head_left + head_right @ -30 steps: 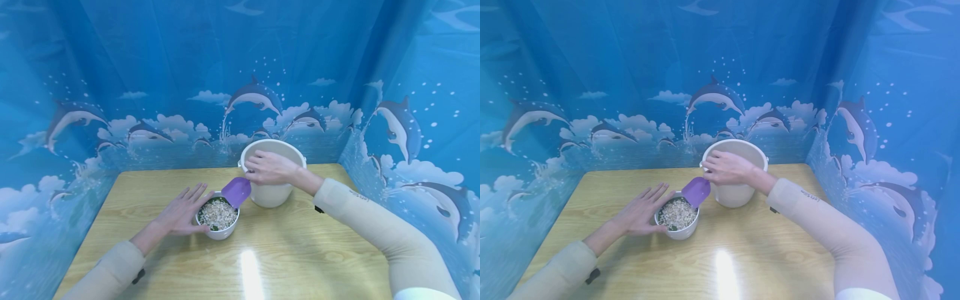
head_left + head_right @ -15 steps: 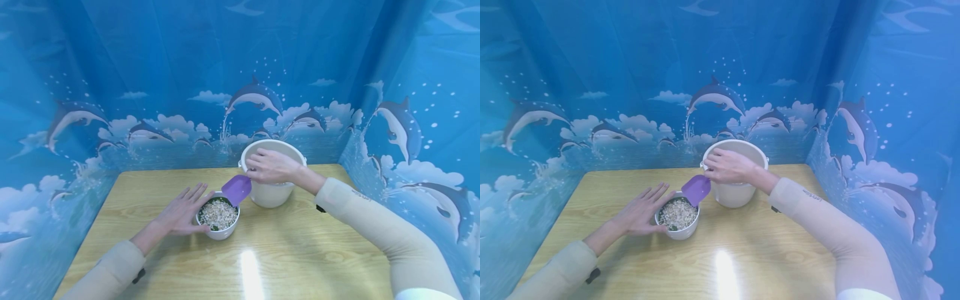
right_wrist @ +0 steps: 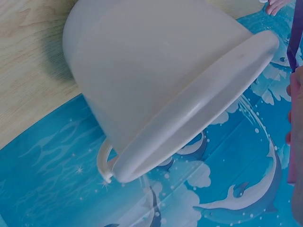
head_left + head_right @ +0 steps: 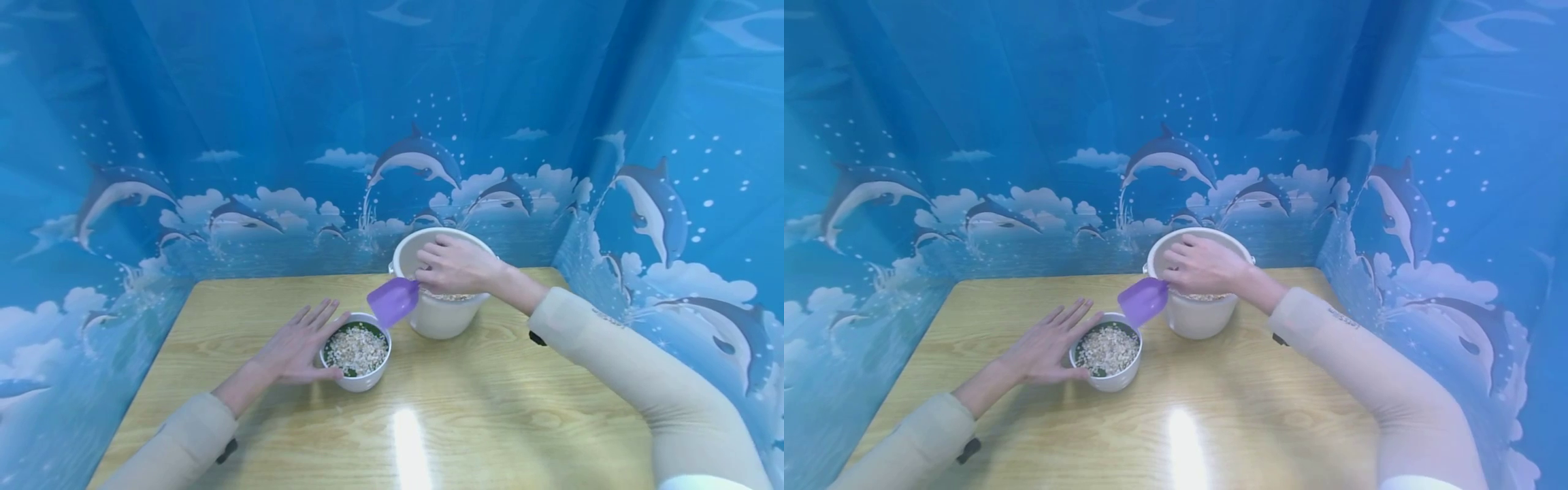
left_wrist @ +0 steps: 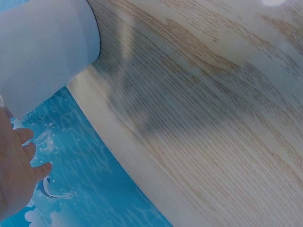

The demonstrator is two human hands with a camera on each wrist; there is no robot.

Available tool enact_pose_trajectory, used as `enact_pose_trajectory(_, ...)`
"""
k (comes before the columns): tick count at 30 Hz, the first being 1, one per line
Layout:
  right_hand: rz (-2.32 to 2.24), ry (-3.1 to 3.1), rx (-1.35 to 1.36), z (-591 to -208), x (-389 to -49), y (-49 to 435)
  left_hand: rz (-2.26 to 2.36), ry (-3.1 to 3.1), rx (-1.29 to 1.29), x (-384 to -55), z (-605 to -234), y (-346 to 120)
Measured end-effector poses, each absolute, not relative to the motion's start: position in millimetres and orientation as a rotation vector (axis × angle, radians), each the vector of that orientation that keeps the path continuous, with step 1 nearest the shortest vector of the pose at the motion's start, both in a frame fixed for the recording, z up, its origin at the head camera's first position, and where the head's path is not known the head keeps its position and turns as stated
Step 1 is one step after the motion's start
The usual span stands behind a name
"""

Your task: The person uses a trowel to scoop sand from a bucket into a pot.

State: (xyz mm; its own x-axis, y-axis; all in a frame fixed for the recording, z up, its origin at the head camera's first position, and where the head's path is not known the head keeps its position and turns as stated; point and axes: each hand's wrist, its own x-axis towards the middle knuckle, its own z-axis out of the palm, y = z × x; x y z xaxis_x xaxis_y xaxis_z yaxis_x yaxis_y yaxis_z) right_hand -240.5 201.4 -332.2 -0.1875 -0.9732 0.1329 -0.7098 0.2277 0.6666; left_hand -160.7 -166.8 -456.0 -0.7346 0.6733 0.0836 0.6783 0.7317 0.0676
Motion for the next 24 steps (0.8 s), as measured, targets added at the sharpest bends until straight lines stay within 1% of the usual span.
enact_pose_trajectory(24,-0.427,-2.161,1.416,-321.1,-237.0,243.8,-0.13,-2.867,-1.133,-162.3,-451.5,-162.8)
